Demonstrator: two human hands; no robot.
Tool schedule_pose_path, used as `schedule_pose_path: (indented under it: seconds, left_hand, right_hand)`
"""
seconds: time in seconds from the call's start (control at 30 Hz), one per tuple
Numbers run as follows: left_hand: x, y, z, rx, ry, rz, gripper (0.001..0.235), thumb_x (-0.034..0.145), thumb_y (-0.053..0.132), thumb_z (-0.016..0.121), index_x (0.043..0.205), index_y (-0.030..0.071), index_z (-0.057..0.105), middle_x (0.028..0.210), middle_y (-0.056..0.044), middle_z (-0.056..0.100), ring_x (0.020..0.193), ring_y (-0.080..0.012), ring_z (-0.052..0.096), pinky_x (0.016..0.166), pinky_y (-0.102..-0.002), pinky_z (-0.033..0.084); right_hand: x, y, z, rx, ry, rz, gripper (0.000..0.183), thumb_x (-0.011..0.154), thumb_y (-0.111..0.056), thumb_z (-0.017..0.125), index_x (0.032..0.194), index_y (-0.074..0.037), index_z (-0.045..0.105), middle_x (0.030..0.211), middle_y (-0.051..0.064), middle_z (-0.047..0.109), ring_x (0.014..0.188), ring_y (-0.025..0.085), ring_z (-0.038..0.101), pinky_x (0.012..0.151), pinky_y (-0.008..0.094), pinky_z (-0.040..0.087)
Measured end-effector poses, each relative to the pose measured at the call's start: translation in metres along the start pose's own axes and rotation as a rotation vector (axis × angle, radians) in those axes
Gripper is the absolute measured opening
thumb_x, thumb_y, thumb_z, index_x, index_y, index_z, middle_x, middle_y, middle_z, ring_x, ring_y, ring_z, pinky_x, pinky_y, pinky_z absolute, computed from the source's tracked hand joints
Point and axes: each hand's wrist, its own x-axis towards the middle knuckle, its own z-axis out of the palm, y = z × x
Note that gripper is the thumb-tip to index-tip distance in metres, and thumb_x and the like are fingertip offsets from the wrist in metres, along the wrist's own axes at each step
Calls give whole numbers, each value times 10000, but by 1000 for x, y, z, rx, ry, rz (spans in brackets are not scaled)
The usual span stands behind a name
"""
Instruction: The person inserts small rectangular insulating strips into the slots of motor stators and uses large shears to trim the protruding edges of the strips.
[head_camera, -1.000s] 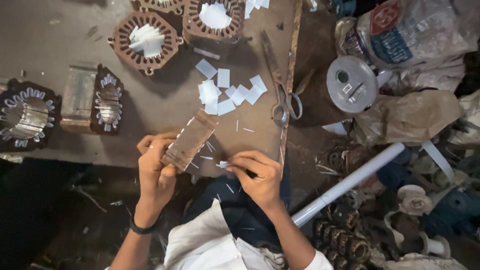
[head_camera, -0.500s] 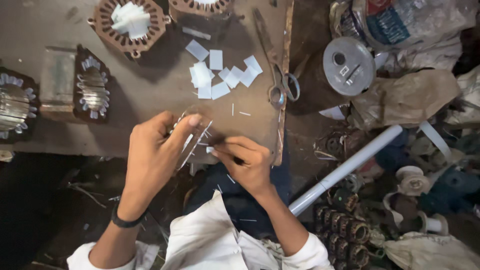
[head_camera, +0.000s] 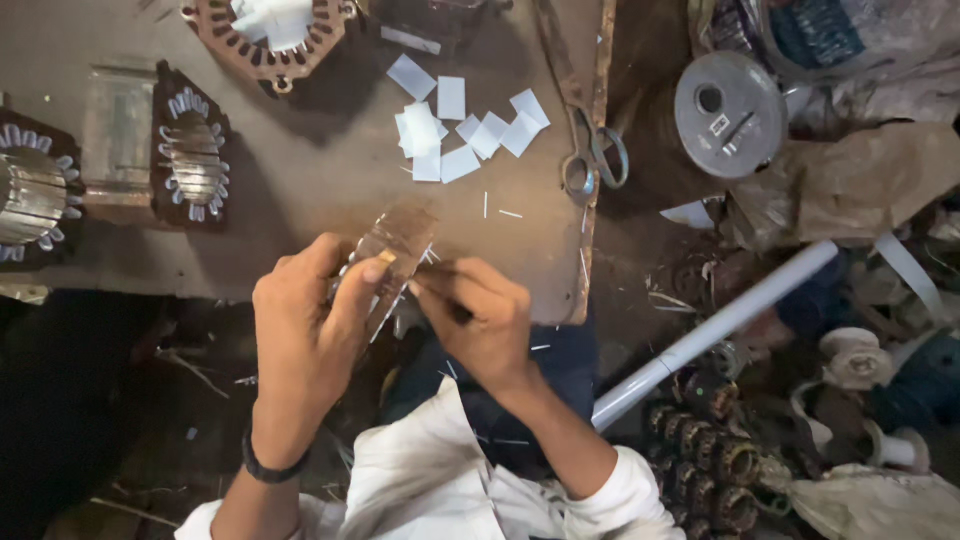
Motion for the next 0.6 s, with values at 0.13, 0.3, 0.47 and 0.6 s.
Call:
schedule_pose_path:
  seconds: [0.13,0.3,0.47,0.6]
  left_hand:
    - [0,6,-2,29,2,34,216,1003,221,660,1053,11,661,917,-182,660,867,-408,631,743,-442,477]
    - [7,14,-3,87,-38,-41,277,990,285,622,1093,37,691,886,-177,699,843,-407,666,700,-458,492]
    - [9,13,-3,138,-50,-88,332,993,335,611,1113,37,694,822,-185,698,757,-391,683,641,-443,495]
    - [5,9,-4,124,-60,-58,346,1012,335,582,1142,35,692,838,-190,704,760,-389,689,646,-431,503]
  right_hand:
    - [-8,-5,-3,62,-91,117,280,851,0,809,1120,15,734,1050,151,731,726,195,720,642,289,566]
    - [-14,-1,-4,54,-30,100,268,880,-15,797,1135,10,718,1051,134,736,828,196,760,735,287,609]
    - [-11,7,-3,62,-76,44,264,862,-30,822,1107,4,729,980,135,715,819,232,746,714,313,586]
    - [-4,14,-13,65,-112,65,274,854,-77,840,1076,-1,697,930,120,701,798,231,746,688,322,588]
